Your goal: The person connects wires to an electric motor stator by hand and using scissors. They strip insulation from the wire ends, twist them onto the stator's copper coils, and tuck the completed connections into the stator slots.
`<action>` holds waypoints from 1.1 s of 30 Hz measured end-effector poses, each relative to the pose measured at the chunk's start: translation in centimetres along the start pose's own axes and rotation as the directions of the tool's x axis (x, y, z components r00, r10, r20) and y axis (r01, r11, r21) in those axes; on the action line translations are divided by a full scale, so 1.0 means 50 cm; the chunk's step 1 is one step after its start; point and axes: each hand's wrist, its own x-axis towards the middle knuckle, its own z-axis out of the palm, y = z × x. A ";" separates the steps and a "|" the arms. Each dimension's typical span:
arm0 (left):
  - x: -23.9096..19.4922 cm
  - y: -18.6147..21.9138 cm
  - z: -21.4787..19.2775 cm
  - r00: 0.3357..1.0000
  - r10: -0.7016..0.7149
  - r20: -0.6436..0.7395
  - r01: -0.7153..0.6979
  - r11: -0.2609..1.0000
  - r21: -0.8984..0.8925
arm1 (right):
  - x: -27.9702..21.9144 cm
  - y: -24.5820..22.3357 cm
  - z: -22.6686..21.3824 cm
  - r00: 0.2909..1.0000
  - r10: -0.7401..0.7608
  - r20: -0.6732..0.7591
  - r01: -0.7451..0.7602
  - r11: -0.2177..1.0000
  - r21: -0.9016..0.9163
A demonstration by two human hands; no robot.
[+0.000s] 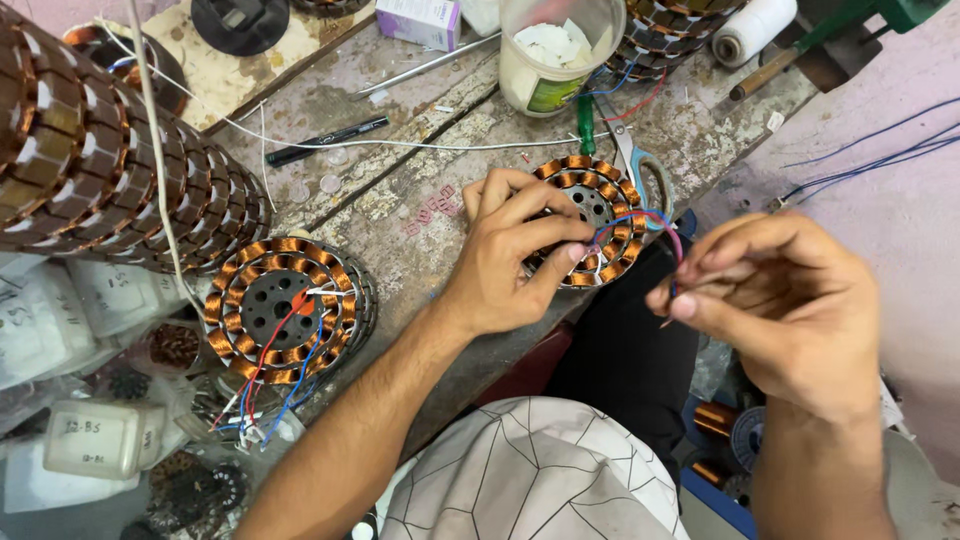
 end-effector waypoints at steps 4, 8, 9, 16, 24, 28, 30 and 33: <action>0.004 -0.011 0.000 1.000 0.008 0.017 -0.008 1.000 -0.014 | -0.003 0.009 0.011 0.943 0.317 -0.105 -0.331 0.928 -0.173; 0.004 -0.018 0.003 1.000 -0.001 0.022 0.001 1.000 -0.012 | 0.016 0.017 0.013 0.944 0.328 -0.048 -0.331 0.924 -0.192; 0.003 -0.019 0.004 1.000 -0.003 0.026 0.004 1.000 -0.013 | 0.021 0.021 0.012 0.960 0.275 -0.042 -0.279 0.949 -0.145; 0.007 -0.022 0.003 0.999 0.015 0.050 -0.014 1.000 -0.019 | 0.065 0.057 -0.016 0.970 0.242 -0.008 -0.241 0.965 -0.103; 0.008 -0.023 -0.004 0.996 0.063 0.064 -0.062 0.998 -0.024 | 0.101 0.078 -0.007 0.934 0.327 -0.142 -0.354 0.903 -0.244; 0.008 -0.026 -0.003 0.995 0.075 0.065 -0.074 0.997 -0.020 | 0.102 0.077 0.000 0.932 0.328 -0.155 -0.361 0.882 -0.304; 0.008 -0.026 -0.003 0.995 0.075 0.060 -0.074 0.997 -0.022 | 0.105 0.078 0.000 0.929 0.333 -0.161 -0.369 0.866 -0.337; 0.007 -0.027 -0.003 0.996 0.068 0.053 -0.067 0.997 -0.027 | 0.104 0.082 0.000 0.942 0.311 -0.128 -0.337 0.878 -0.341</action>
